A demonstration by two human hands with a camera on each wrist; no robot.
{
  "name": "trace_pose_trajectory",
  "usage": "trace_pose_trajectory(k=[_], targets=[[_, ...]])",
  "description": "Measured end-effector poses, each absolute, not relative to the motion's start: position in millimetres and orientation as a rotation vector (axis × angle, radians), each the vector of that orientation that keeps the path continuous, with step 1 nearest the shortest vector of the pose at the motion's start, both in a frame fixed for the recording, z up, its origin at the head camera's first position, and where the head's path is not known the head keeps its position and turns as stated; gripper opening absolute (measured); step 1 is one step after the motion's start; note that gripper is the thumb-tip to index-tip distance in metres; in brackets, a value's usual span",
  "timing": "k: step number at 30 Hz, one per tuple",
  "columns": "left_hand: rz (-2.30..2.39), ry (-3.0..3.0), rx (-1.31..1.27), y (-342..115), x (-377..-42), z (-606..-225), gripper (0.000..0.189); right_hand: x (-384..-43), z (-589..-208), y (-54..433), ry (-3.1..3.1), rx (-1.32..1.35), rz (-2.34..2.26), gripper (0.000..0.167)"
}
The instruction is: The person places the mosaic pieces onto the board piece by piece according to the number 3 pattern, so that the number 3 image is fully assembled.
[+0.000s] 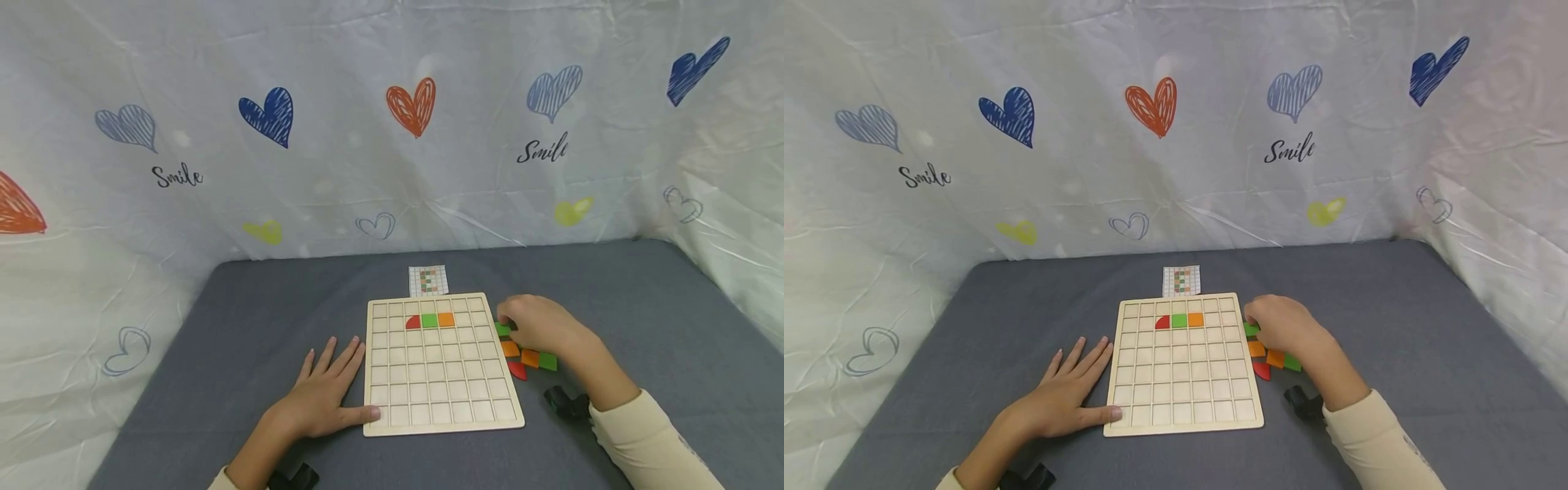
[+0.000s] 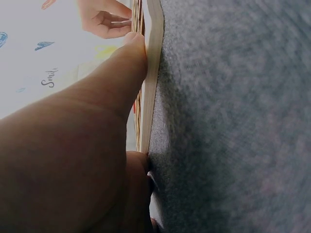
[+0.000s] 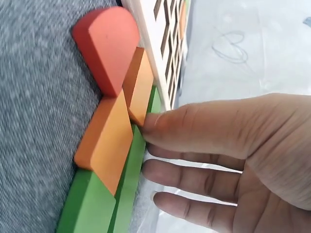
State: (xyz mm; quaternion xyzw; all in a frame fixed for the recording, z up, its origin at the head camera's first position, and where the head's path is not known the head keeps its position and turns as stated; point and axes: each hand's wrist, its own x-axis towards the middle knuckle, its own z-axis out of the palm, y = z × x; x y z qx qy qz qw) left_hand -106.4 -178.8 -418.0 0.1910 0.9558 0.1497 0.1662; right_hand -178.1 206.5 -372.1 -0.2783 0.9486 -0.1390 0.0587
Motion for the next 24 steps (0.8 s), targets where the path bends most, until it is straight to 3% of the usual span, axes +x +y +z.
trace_pose_trajectory(k=[4,8,17,24], targets=[[0.425,2.727,0.544,-178.8,-106.1,-418.7,0.113,-178.5,-374.5,205.8,2.885,-0.888,-0.424,0.045],[0.421,2.732,0.547,-178.4,-105.7,-418.8,0.113,-179.0,-375.0,206.2,2.889,-0.885,-0.409,0.047],[0.424,2.729,0.546,-178.1,-105.1,-417.6,0.112,-181.1,-371.2,209.9,2.899,-0.901,-0.405,0.027],[0.432,2.726,0.547,-178.4,-105.6,-418.5,0.113,-181.9,-372.5,208.3,2.897,-0.999,-0.437,0.028]])
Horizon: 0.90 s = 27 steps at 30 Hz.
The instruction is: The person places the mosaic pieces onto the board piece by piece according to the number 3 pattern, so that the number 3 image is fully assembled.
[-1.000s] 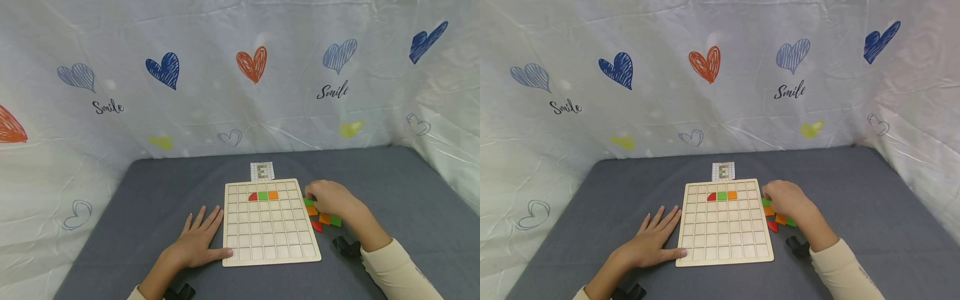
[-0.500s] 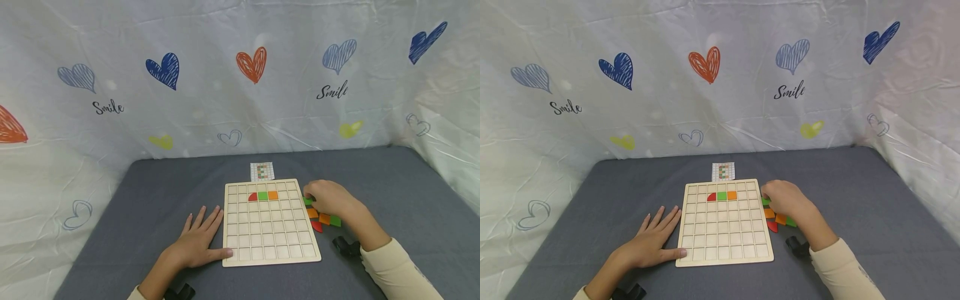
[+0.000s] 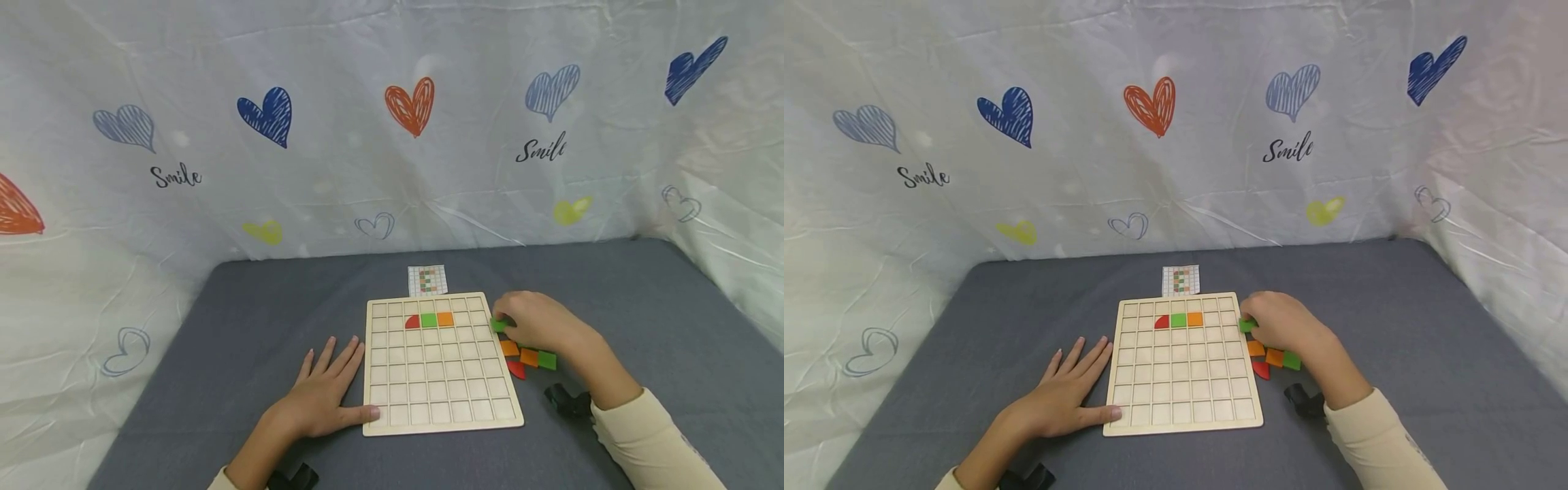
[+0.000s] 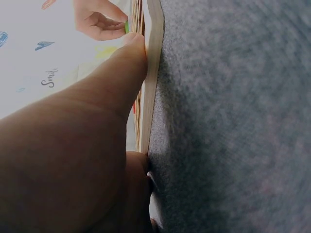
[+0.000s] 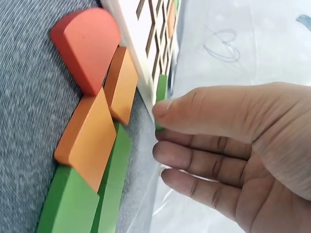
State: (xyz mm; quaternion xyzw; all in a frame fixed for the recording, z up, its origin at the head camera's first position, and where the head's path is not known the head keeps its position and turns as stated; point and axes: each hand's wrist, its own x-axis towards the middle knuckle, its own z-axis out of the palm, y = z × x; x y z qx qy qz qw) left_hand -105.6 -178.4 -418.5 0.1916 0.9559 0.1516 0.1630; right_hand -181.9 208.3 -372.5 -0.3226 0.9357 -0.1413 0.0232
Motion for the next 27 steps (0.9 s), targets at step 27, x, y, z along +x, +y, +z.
trace_pose_trajectory(k=[27], targets=[[0.449,2.702,0.556,-177.8,-104.2,-413.2,0.11,-184.3,-369.5,146.3,2.82,-1.244,-0.468,0.038]])
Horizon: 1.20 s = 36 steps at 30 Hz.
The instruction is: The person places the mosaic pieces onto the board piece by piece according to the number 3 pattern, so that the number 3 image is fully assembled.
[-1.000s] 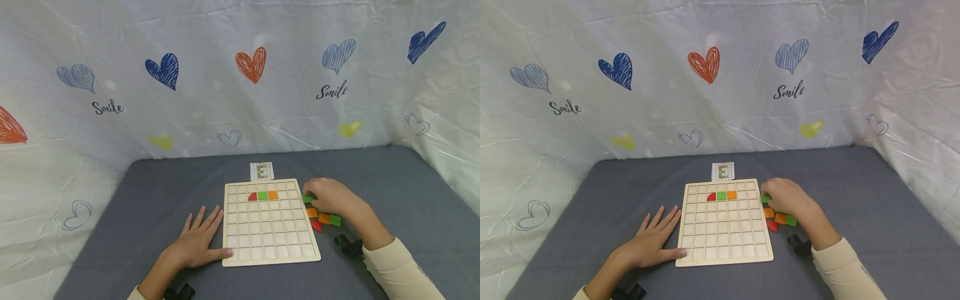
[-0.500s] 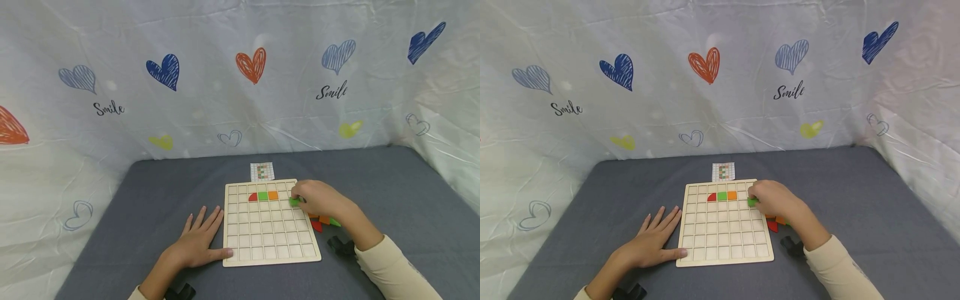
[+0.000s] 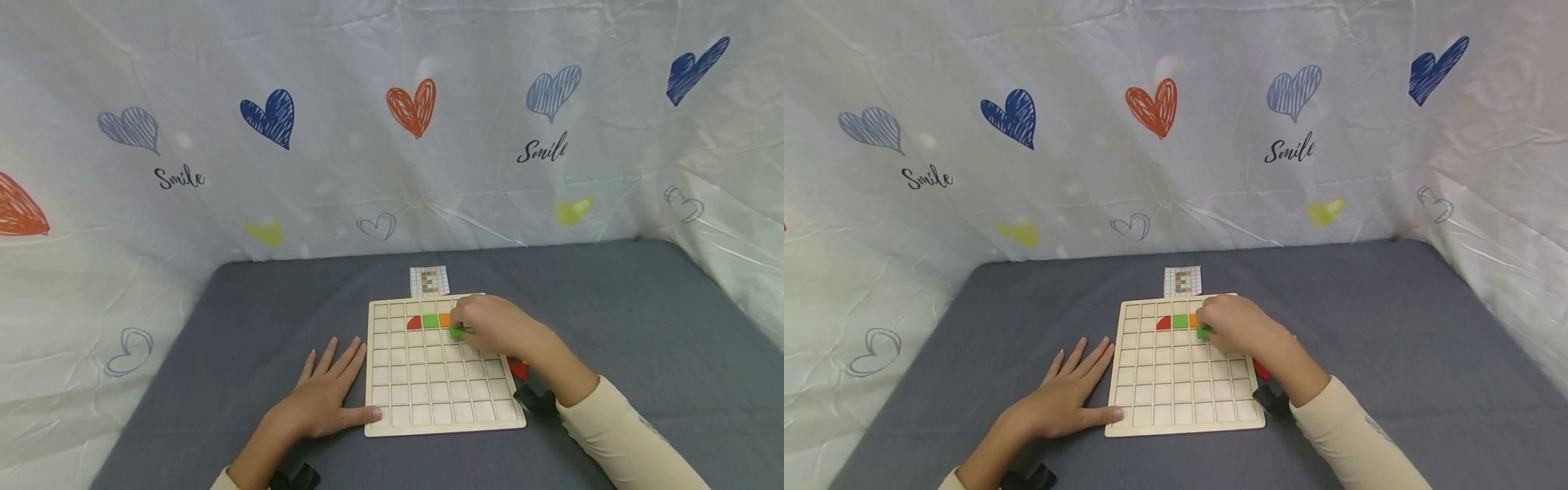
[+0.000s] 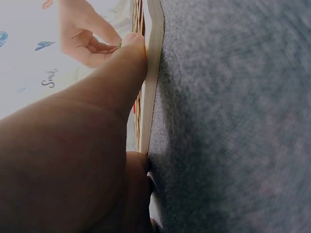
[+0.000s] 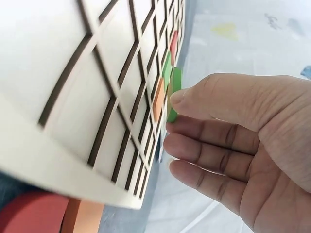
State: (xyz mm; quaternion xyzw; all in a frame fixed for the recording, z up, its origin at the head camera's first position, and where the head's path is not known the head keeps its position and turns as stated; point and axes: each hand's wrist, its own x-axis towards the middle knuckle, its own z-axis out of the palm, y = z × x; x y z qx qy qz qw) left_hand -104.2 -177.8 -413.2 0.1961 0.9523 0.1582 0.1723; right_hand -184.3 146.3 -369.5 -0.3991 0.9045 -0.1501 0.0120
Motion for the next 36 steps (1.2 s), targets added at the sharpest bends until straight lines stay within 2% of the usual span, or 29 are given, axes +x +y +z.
trace_pose_trajectory(k=[6,17,32,36], targets=[[0.428,2.73,0.548,-178.4,-105.5,-419.5,0.113,-183.3,-367.8,134.3,2.816,-1.313,-0.498,0.044],[0.439,2.729,0.552,-177.3,-104.8,-416.8,0.112,-183.4,-369.9,115.7,2.855,-1.367,-0.4,0.041],[0.436,2.704,0.546,-173.6,-102.1,-405.1,0.108,-182.4,-371.2,90.0,2.833,-1.352,-0.298,0.024],[0.45,2.712,0.559,-174.9,-101.9,-408.0,0.108,-182.5,-372.3,85.3,2.824,-1.368,-0.291,0.024]])
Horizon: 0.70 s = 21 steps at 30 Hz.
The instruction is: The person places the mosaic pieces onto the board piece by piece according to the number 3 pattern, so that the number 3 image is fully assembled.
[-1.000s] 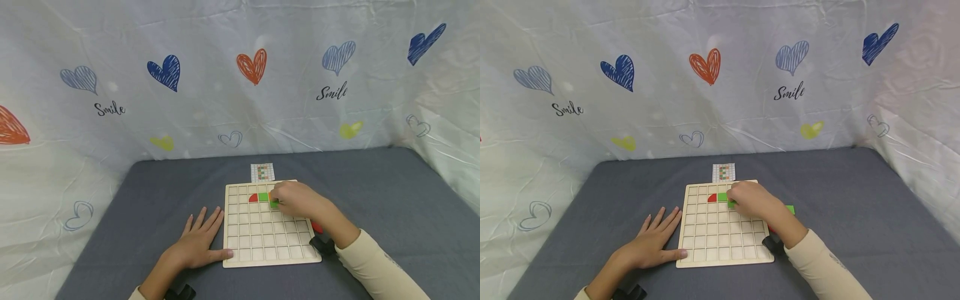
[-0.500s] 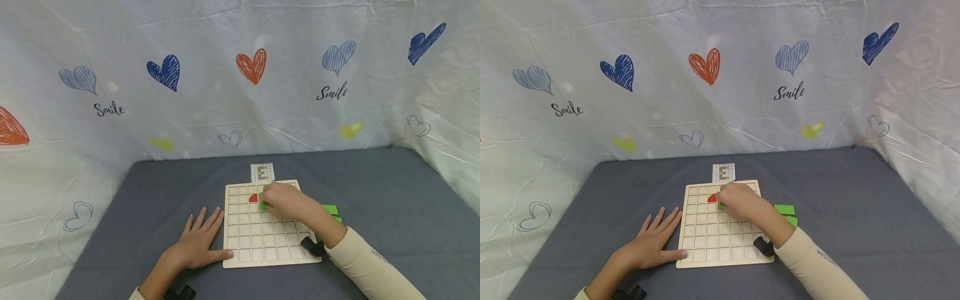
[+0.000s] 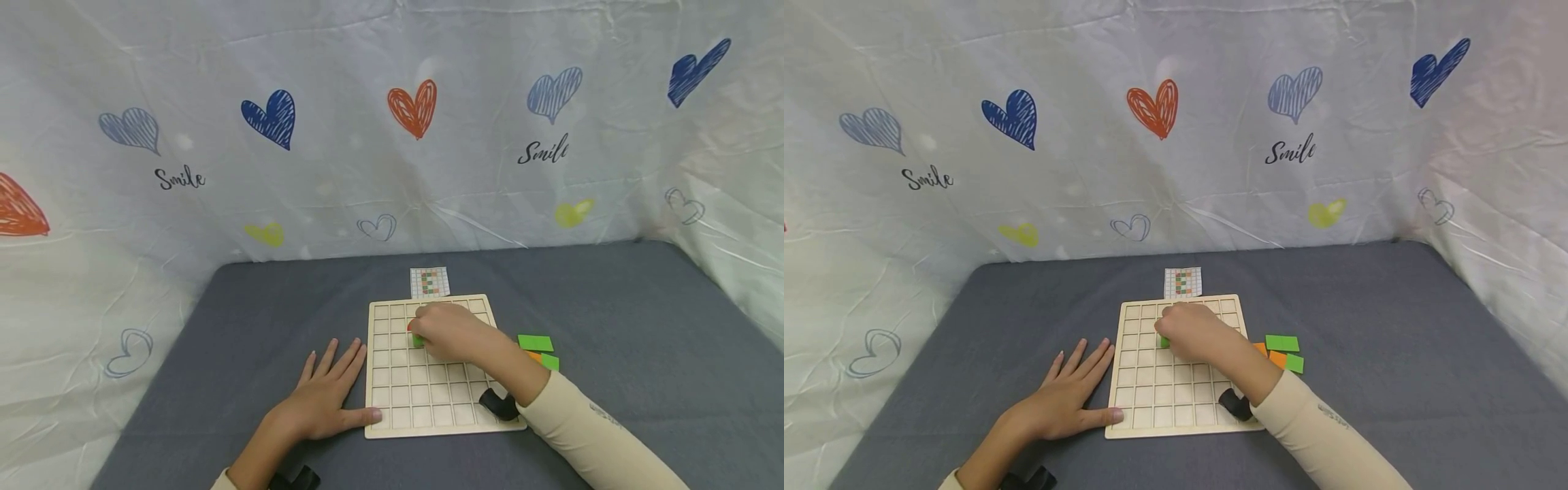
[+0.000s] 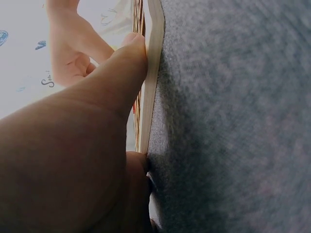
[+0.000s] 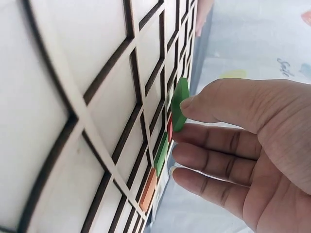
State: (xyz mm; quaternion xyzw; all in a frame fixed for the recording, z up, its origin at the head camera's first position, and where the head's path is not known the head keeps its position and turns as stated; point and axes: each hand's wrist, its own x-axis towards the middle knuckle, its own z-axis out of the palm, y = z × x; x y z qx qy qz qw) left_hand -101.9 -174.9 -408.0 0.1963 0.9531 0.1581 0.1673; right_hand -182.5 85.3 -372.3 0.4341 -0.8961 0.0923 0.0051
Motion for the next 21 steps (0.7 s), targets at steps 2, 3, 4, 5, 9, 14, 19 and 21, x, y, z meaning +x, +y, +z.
trace_pose_trajectory(k=[2,3,4,5,9,14,19,21], targets=[[0.452,2.711,0.561,-175.0,-102.0,-408.2,0.108,-182.7,-372.8,83.5,-2.797,1.368,0.273,0.027],[0.446,2.711,0.561,-175.1,-101.9,-408.3,0.108,-182.9,-373.1,82.6,-2.796,1.37,0.264,0.029],[0.443,2.71,0.561,-175.1,-102.0,-408.4,0.108,-183.2,-373.6,81.6,-2.793,1.372,0.254,0.031],[0.441,2.709,0.558,-174.9,-102.0,-407.8,0.108,-183.5,-374.2,80.9,-2.792,1.375,0.249,0.033],[0.43,2.709,0.549,-173.5,-101.2,-404.2,0.108,-183.9,-375.0,78.6,-2.792,1.383,0.243,0.034],[0.422,2.708,0.538,-172.7,-101.0,-403.2,0.107,-184.4,-375.1,75.9,-2.79,1.392,0.231,0.03],[0.421,2.71,0.544,-172.8,-100.8,-402.9,0.107,-185.0,-375.8,74.4,-2.789,1.398,0.205,0.026],[0.423,2.71,0.546,-173.3,-101.1,-403.5,0.107,-185.0,-375.9,73.5,-2.787,1.401,0.202,0.026]])
